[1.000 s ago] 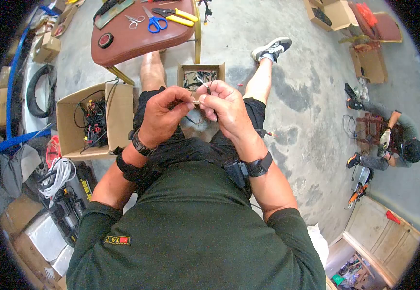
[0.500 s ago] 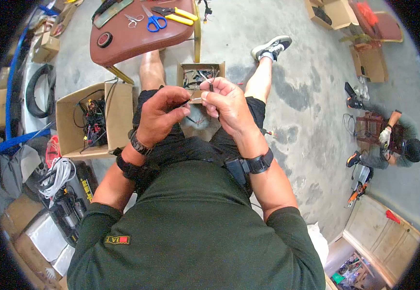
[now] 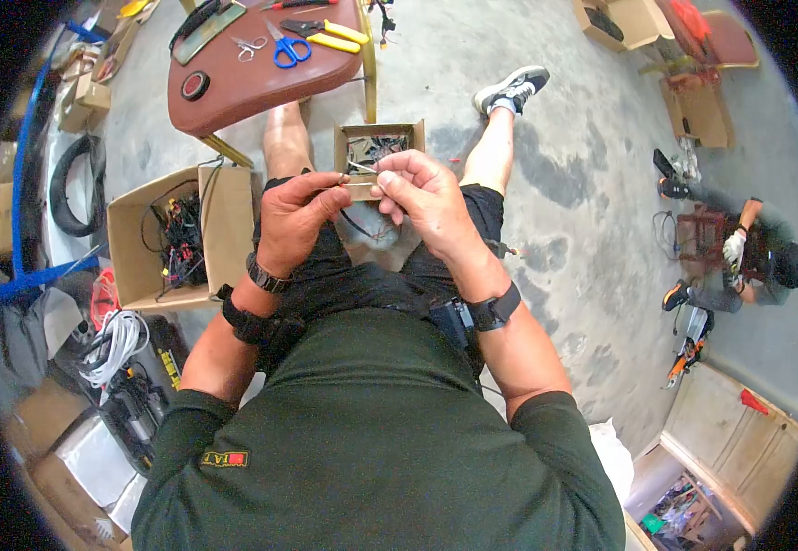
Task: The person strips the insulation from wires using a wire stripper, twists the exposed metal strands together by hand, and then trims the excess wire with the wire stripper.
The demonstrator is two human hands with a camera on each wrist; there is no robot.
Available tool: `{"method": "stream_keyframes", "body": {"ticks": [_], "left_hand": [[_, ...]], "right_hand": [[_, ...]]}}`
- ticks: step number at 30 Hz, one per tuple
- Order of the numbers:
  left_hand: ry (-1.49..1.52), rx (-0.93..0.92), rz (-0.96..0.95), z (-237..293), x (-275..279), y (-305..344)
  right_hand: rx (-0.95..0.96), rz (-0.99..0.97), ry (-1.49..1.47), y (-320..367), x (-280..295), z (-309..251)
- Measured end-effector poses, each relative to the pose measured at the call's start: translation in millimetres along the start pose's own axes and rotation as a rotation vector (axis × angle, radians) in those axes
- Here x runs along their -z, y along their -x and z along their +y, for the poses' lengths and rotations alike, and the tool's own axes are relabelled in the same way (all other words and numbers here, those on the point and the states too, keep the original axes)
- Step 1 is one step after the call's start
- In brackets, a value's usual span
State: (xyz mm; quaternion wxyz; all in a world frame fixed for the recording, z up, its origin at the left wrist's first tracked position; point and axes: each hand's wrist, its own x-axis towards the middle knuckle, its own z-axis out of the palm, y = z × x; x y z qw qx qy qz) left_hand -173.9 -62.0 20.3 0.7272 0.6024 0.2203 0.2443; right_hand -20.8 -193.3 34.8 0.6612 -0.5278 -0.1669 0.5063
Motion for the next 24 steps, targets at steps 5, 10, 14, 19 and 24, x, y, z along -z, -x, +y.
{"method": "stream_keyframes", "body": {"ticks": [5, 10, 14, 19, 24], "left_hand": [[-0.042, -0.005, 0.032, -1, 6, 0], [0.006, 0.044, 0.047, 3, 0, -1], [-0.015, 0.052, 0.013, 6, 0, -1], [-0.033, 0.084, -0.04, 7, 4, -2], [-0.069, 0.138, -0.015, 11, 6, -1]], "right_hand": [[-0.069, -0.009, 0.017, -2, -2, 4], [-0.037, -0.061, 0.071, -5, -8, 12], [-0.023, -0.027, 0.071, -5, -15, 13], [0.029, -0.042, 0.05, -7, -16, 14], [0.016, -0.088, 0.087, -9, -13, 16]]}}
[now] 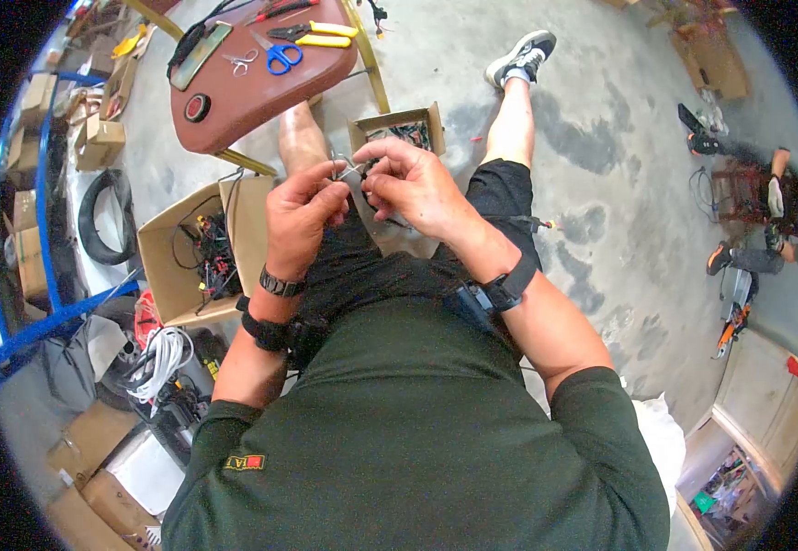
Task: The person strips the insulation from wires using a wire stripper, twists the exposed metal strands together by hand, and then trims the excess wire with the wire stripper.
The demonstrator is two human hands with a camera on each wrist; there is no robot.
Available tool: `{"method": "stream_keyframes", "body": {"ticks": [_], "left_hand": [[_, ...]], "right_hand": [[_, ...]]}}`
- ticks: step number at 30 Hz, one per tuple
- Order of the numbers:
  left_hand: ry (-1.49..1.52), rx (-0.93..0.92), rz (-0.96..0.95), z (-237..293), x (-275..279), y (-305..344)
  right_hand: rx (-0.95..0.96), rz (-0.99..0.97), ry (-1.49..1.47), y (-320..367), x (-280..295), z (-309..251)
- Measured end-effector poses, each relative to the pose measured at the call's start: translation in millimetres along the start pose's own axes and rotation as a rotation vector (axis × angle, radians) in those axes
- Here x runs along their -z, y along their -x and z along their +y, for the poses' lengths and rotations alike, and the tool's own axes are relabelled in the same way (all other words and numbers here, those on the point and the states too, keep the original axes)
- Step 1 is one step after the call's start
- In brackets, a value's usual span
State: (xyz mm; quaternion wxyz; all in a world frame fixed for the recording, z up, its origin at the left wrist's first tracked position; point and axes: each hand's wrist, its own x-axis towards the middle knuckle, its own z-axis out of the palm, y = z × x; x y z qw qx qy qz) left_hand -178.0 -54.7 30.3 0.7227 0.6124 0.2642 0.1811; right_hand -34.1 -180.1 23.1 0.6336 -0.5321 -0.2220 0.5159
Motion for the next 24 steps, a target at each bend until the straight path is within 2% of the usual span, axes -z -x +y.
{"method": "stream_keyframes", "body": {"ticks": [14, 17, 24], "left_hand": [[0.064, 0.029, 0.036, 12, 7, 12], [0.065, 0.043, 0.048, 12, 6, 13], [0.051, 0.014, 0.044, 11, 6, 16]], "right_hand": [[0.059, 0.067, 0.226, -1, -8, -3], [0.157, 0.035, 0.263, -4, -4, 4], [0.16, 0.058, 0.105, -7, -10, 4]]}}
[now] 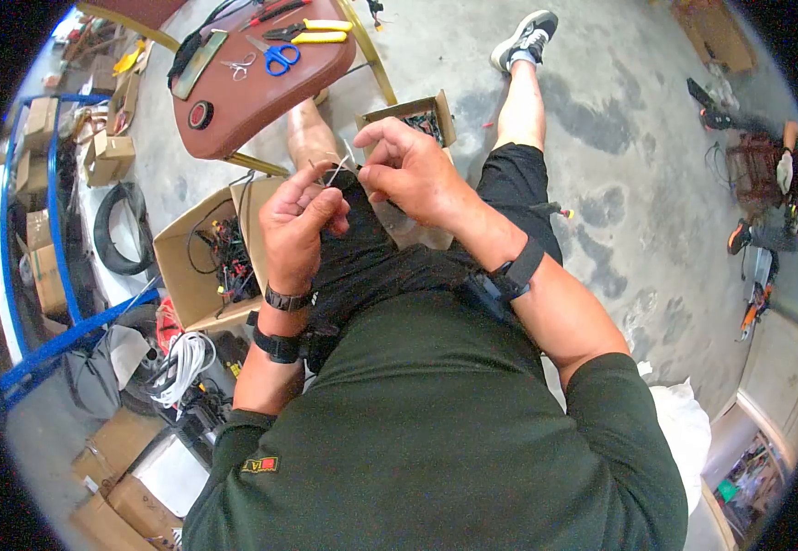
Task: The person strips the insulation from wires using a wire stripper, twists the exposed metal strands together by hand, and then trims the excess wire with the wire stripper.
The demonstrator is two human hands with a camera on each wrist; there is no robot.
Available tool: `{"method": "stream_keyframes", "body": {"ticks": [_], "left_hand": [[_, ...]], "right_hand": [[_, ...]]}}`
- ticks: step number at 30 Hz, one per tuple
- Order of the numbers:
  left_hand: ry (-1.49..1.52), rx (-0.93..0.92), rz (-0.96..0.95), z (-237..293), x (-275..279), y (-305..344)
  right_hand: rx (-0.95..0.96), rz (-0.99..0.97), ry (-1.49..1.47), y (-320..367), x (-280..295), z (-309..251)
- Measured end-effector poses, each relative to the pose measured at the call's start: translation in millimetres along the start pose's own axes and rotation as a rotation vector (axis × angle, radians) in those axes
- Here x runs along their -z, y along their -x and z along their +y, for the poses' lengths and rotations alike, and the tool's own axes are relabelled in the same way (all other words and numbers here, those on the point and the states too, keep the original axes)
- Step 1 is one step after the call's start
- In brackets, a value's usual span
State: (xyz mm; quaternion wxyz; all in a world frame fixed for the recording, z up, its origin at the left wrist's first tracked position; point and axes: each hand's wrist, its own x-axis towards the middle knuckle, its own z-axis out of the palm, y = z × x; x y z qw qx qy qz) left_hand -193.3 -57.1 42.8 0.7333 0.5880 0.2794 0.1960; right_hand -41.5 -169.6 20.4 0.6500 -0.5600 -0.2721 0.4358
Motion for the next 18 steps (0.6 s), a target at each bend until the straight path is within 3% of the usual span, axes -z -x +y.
{"method": "stream_keyframes", "body": {"ticks": [18], "left_hand": [[0.045, -0.033, -0.004, -5.6, -1.4, 2.3]], "right_hand": [[0.005, -0.017, 0.02, 2.3, 1.1, -5.1]]}}
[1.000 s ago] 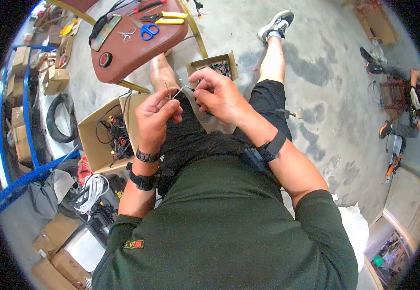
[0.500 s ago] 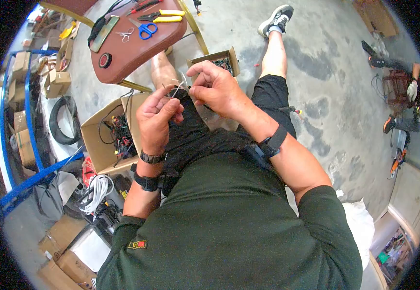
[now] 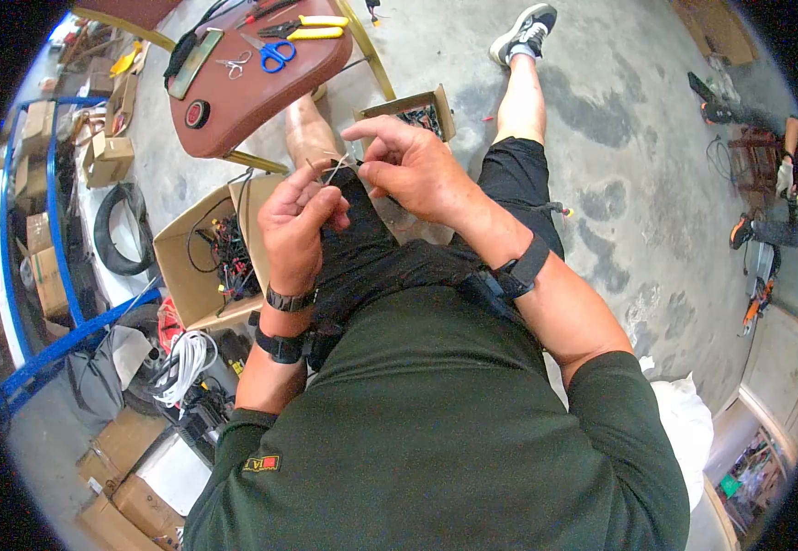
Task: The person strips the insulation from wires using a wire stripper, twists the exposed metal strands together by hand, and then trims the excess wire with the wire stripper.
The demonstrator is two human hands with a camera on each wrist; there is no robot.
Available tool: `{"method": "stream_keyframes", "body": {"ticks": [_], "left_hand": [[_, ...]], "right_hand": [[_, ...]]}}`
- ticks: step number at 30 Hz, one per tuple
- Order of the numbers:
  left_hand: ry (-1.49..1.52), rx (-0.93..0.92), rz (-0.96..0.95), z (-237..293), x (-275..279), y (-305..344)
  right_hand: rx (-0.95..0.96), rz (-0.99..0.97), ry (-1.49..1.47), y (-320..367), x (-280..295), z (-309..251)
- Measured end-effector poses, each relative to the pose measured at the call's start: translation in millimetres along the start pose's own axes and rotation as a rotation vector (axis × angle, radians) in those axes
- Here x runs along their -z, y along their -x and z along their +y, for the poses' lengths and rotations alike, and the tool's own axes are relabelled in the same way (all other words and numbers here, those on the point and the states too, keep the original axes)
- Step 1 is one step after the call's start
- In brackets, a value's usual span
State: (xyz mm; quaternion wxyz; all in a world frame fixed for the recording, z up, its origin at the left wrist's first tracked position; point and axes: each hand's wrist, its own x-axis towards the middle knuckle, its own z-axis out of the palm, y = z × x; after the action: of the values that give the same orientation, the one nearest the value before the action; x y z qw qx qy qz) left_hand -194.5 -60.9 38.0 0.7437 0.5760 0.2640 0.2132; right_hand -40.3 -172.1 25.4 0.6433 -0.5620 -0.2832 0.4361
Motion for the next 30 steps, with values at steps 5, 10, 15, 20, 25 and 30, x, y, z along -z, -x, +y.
{"method": "stream_keyframes", "body": {"ticks": [5, 10, 15, 20, 25, 30], "left_hand": [[0.019, 0.002, -0.072, 4, 1, 2], [-0.005, -0.011, -0.142, 4, 5, 3], [0.041, -0.038, -0.162, -1, 8, 2], [0.041, -0.039, -0.165, -3, 12, 1], [0.106, -0.045, -0.171, -7, 14, -1], [0.144, -0.045, -0.18, -7, 16, -2]], "right_hand": [[-0.017, -0.074, 0.091, 2, -1, -6], [-0.076, -0.162, 0.09, 2, 1, -5], [-0.137, -0.196, -0.073, 2, 1, -4], [-0.152, -0.221, -0.157, 2, 3, -2], [-0.171, -0.207, -0.218, 3, 0, -1], [-0.164, -0.226, -0.214, 2, 1, -2]]}}
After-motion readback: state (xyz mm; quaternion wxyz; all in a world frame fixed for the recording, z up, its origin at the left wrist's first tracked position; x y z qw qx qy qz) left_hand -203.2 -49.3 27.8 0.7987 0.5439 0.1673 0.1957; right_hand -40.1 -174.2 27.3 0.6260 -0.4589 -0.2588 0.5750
